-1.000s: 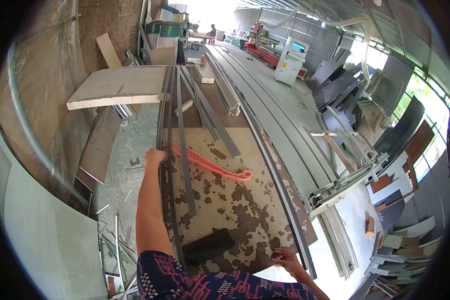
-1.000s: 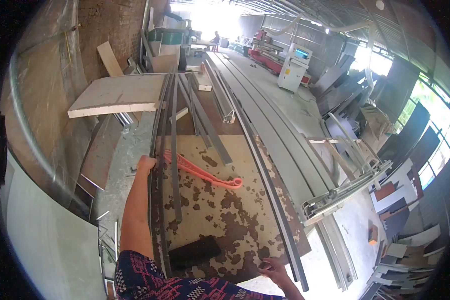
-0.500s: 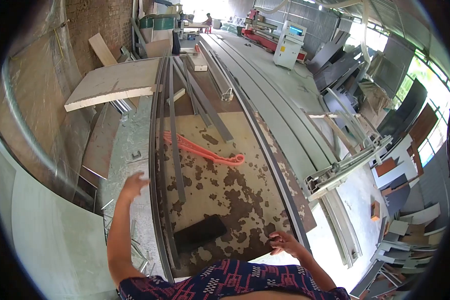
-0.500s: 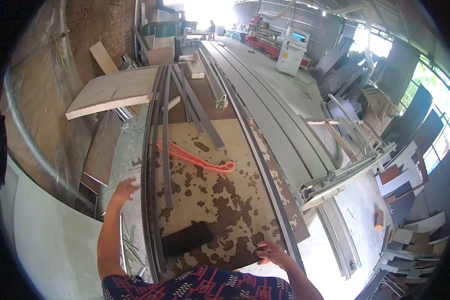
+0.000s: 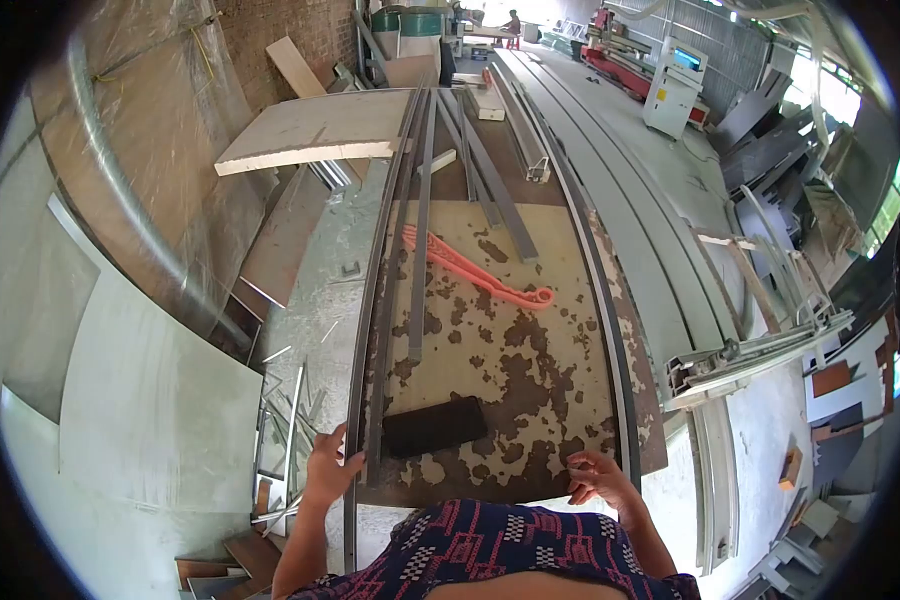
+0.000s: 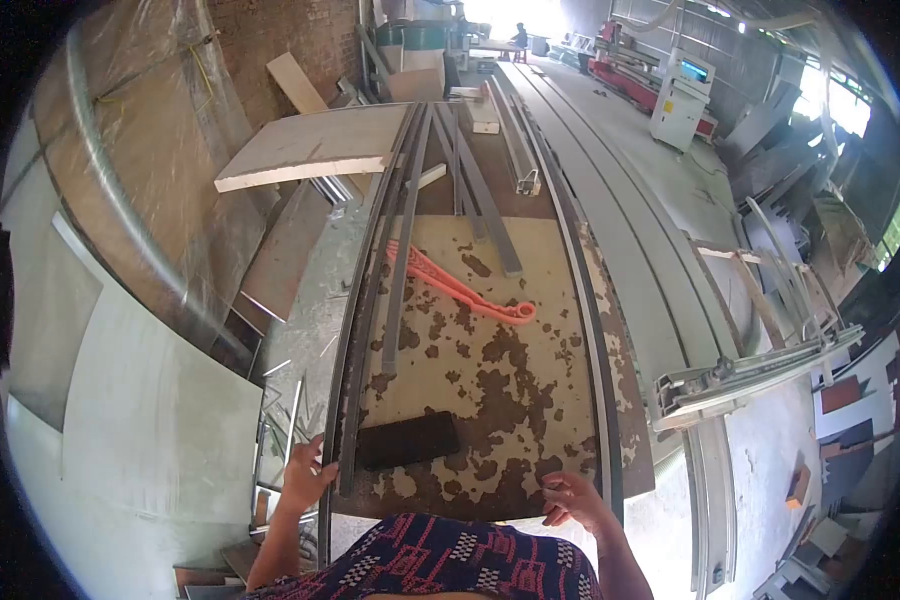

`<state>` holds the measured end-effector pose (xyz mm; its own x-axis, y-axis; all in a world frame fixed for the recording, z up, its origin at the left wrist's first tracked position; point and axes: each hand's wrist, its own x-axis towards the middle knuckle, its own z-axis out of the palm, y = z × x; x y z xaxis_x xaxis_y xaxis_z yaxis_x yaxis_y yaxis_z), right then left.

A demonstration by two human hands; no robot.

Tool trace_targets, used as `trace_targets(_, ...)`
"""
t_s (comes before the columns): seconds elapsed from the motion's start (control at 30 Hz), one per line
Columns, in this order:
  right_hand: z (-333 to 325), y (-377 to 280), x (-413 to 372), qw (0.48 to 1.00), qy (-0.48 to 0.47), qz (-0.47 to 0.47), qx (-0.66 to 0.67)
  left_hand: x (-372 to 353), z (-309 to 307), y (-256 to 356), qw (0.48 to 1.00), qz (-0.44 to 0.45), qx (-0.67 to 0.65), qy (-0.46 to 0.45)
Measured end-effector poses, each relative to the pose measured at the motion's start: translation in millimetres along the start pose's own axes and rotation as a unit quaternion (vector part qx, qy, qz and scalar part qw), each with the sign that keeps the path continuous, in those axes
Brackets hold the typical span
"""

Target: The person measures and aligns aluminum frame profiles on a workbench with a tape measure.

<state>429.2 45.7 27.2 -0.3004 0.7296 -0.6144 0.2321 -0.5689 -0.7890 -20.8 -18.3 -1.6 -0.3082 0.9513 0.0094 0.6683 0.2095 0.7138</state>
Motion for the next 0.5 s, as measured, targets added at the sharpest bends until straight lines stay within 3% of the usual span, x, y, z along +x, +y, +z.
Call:
trace_targets(0.13,-3.4,7.0,2.2,0.999,-0.010,-0.014,0.030,-6.4,16.6,-4.9,0.997,0.035,-0.011,0.066)
trace_targets(0.23,-1.1,5.3,-1.0,0.999,0.002,-0.021,0.032,0.5,18.5,-3.8,0.981,0.134,0.061,0.125)
trace_targets(0.5,-4.5,14.8,3.6,0.998,-0.004,-0.029,0.054,75.1,22.0,-21.2,0.972,0.158,0.087,0.153)
